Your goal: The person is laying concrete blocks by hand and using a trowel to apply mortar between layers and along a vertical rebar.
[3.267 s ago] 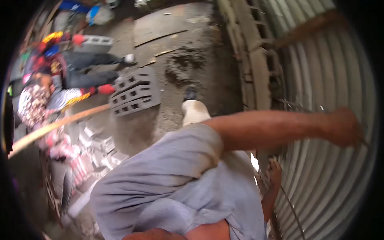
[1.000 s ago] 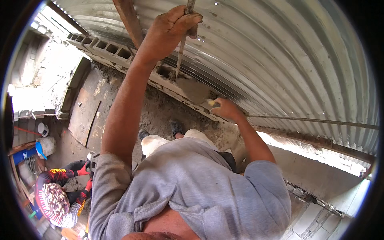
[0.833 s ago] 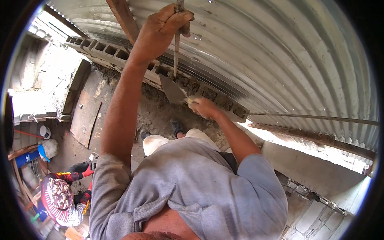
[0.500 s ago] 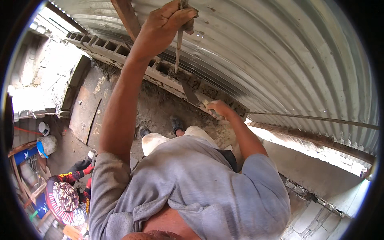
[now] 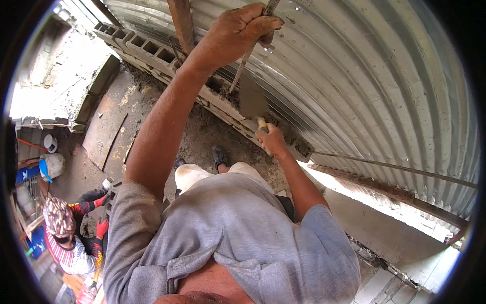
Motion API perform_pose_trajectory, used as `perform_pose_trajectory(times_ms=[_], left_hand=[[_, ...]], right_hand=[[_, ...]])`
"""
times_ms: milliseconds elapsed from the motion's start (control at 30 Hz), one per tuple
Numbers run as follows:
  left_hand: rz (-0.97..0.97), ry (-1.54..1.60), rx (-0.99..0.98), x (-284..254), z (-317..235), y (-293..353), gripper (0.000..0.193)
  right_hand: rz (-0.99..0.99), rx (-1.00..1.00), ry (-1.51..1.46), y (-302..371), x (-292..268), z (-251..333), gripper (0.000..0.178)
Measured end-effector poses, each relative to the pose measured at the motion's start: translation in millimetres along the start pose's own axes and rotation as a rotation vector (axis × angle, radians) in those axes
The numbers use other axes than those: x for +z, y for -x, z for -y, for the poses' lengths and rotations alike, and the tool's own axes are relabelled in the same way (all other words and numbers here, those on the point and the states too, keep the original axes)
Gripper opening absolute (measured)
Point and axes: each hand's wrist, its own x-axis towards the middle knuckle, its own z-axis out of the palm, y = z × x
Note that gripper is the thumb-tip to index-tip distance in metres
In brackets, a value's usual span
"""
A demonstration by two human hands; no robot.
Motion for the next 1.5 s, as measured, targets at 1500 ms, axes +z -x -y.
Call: perform_pose_trajectory(times_ms=[1500], left_hand=[[1.01, -1.364, -0.307, -23, 271, 121, 0.046]], right_hand=[[-0.066, -0.169, 0.961, -63, -53, 36, 0.051]])
